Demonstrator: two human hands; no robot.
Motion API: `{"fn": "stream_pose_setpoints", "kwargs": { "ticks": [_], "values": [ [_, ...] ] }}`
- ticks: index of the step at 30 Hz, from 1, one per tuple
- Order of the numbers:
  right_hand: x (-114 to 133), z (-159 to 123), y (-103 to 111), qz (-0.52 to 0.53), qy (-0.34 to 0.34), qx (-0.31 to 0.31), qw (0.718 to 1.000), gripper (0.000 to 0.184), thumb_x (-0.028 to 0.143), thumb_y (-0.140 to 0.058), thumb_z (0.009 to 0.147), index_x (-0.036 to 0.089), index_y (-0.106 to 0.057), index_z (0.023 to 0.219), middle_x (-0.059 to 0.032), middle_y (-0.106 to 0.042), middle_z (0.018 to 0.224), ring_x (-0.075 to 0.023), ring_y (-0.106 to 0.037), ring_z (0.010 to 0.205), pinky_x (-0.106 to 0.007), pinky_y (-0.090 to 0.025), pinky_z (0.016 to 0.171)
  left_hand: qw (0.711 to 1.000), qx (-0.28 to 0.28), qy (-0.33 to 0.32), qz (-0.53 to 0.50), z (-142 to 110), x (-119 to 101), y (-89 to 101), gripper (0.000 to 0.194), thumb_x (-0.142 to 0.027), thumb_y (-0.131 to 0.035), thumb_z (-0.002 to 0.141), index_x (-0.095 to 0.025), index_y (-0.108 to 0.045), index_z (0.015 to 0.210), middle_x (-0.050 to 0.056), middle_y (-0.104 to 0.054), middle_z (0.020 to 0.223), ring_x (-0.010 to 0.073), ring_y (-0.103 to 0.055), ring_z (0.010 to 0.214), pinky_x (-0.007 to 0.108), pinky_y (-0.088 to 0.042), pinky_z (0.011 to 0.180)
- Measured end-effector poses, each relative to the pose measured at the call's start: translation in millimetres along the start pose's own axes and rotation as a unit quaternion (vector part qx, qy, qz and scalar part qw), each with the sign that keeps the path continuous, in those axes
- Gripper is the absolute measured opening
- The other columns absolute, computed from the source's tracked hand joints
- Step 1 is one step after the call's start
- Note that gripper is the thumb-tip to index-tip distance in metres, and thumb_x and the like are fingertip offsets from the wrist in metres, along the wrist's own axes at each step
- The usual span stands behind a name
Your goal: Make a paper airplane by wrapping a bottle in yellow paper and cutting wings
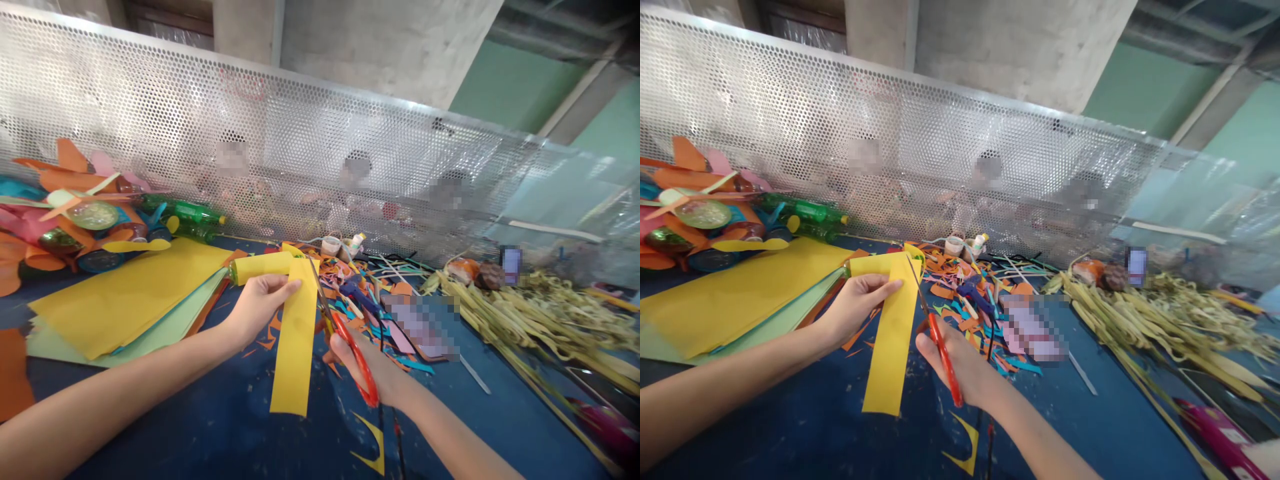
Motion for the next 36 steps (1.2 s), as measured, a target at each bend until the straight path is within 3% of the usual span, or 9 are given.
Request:
{"fn": "stream_pose_setpoints", "kwargs": {
  "ticks": [7,13,19,25,36],
  "values": [
    [-7,1,-3,0.066,-0.006,-0.013,0.998,0.037,0.059,-0.045,0.086,0.024,-0.056,0.083,-0.0038,-0.062,0.074,-0.0212,-0.060,0.066,-0.035,-0.047,0.063,1.000,0.003,0.005,0.004,0,1,0.1,0.029,-0.043,-0.065,0.077,-0.017,-0.073,0.084,0.005,-0.073,0.081,0.0178,-0.066,0.071,0.025,-0.051,0.065],
    [-11,5,-9,0.095,-0.039,-0.008,0.995,0.047,0.066,-0.035,0.085,0.025,-0.044,0.067,-0.0001,-0.048,0.060,-0.0189,-0.055,0.053,-0.034,-0.047,0.053,0.998,0.020,0.031,-0.049,-3,6,-5.5,0.029,-0.044,-0.067,0.076,-0.018,-0.072,0.085,0.004,-0.073,0.081,0.0195,-0.067,0.075,0.028,-0.053,0.071],
    [-6,8,-7,0.063,0.009,-0.041,0.997,0.047,0.058,-0.034,0.090,0.025,-0.053,0.063,-0.0023,-0.051,0.055,-0.0240,-0.057,0.066,-0.037,-0.047,0.068,0.999,0.006,0.029,-0.040,-4,13,-6.3,0.027,-0.044,-0.066,0.076,-0.018,-0.071,0.081,0.005,-0.073,0.083,0.0168,-0.066,0.072,0.026,-0.052,0.068],
    [-11,7,-13,0.044,-0.012,-0.026,0.999,0.053,0.065,-0.026,0.089,0.024,-0.044,0.060,-0.0005,-0.046,0.050,-0.0164,-0.045,0.044,-0.030,-0.034,0.042,0.998,0.001,0.042,-0.049,-5,16,-6.6,0.027,-0.044,-0.067,0.075,-0.018,-0.071,0.081,0.006,-0.072,0.083,0.0171,-0.066,0.072,0.028,-0.052,0.070],
    [-17,8,-15,0.087,-0.044,-0.041,0.994,0.054,0.071,-0.028,0.084,0.024,-0.038,0.058,0.0026,-0.037,0.043,-0.0133,-0.041,0.034,-0.027,-0.029,0.035,0.998,0.004,0.033,-0.059,-5,12,-8.1,0.026,-0.043,-0.067,0.076,-0.017,-0.070,0.077,0.004,-0.071,0.079,0.0154,-0.065,0.070,0.026,-0.052,0.069]
  ]
}}
Point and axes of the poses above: each hand's wrist, its own z-axis towards the middle knuckle, its own y-axis out of the back of the hand, x = y × z, the point moved 4 cm from there along z, towards the middle knuckle
